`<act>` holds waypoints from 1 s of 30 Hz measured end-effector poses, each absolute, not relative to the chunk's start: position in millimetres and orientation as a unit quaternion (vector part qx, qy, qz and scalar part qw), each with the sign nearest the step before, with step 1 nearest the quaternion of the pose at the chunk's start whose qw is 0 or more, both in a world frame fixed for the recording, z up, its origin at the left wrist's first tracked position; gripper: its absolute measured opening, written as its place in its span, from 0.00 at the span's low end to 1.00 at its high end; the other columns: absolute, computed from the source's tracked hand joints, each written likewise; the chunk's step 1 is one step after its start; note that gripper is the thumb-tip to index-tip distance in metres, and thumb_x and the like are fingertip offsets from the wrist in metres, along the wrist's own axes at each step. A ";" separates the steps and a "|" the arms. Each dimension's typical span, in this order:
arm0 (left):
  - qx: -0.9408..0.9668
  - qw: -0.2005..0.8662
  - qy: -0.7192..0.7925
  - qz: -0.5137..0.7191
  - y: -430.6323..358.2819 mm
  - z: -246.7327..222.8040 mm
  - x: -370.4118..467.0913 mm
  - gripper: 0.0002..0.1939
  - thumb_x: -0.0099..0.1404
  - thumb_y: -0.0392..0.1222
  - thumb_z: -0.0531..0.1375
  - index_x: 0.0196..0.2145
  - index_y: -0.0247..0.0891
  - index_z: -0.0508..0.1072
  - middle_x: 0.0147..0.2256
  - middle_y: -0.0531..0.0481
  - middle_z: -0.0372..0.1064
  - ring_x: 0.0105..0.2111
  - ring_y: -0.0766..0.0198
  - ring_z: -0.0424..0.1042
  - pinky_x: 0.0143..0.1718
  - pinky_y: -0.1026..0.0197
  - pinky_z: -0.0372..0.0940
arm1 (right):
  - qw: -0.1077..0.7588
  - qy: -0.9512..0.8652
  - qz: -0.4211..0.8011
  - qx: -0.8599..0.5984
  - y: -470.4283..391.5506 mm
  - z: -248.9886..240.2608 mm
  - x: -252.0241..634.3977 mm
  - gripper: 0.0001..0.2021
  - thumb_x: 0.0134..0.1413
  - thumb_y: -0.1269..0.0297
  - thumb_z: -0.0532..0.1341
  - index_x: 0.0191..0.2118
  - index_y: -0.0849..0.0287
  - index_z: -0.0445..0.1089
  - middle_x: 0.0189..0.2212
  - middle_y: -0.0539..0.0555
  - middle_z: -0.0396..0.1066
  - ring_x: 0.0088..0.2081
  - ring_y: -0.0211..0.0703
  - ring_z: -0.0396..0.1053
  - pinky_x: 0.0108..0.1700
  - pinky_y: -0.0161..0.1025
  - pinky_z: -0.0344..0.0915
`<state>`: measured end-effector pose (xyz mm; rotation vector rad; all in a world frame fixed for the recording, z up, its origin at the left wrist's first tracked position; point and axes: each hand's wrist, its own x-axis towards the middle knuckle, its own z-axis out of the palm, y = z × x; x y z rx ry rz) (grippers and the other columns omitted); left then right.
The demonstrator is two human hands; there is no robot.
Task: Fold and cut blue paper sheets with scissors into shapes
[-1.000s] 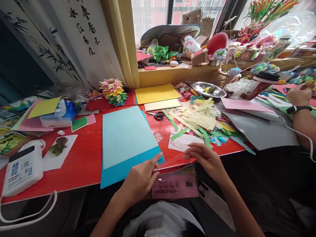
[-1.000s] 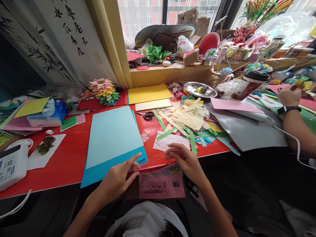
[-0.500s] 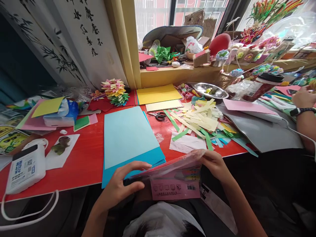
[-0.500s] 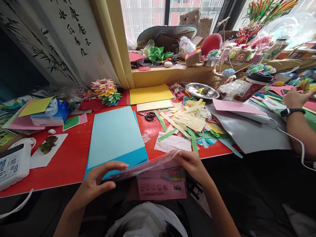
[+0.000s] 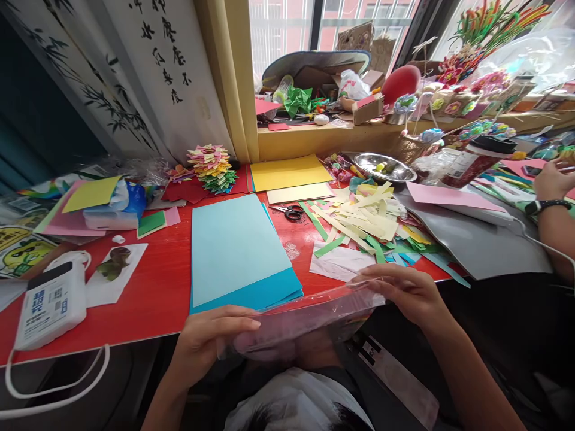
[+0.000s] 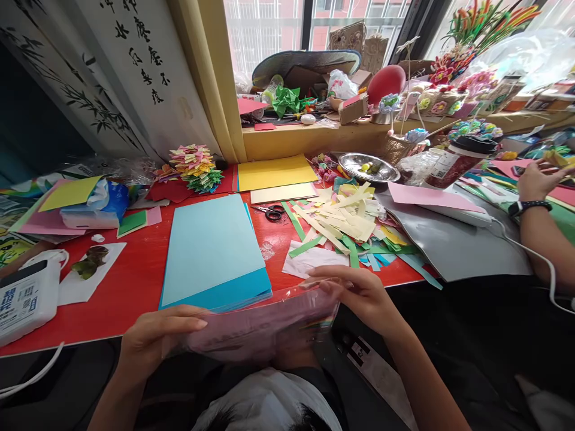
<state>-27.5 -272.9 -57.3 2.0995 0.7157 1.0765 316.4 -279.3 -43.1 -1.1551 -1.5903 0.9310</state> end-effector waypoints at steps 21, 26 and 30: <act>0.860 0.306 0.351 0.208 -276.4 -28.8 -55.1 0.13 0.65 0.36 0.54 0.46 0.48 0.70 0.43 0.52 0.70 0.43 0.67 0.71 0.43 0.71 0.65 | 0.246 -0.830 0.312 -0.391 -277.0 -10.7 330.4 0.13 0.54 0.64 0.61 0.46 0.52 0.72 0.45 0.54 0.72 0.48 0.44 0.69 0.48 0.35 0.67; 0.894 0.178 0.365 0.190 -281.8 -17.3 -42.5 0.19 0.67 0.33 0.50 0.53 0.47 0.64 0.39 0.52 0.70 0.37 0.69 0.71 0.36 0.71 0.65 | 0.270 -0.837 0.240 -0.411 -291.8 -9.0 317.5 0.15 0.60 0.72 0.50 0.44 0.52 0.72 0.43 0.53 0.73 0.44 0.39 0.72 0.44 0.31 0.69; 0.938 0.041 0.290 0.185 -295.1 0.3 -10.7 0.20 0.67 0.34 0.51 0.57 0.36 0.59 0.28 0.52 0.70 0.26 0.68 0.69 0.28 0.67 0.64 | 0.233 -0.880 0.252 -0.327 -316.1 5.0 301.9 0.15 0.59 0.72 0.52 0.47 0.50 0.71 0.44 0.52 0.73 0.44 0.38 0.72 0.44 0.27 0.68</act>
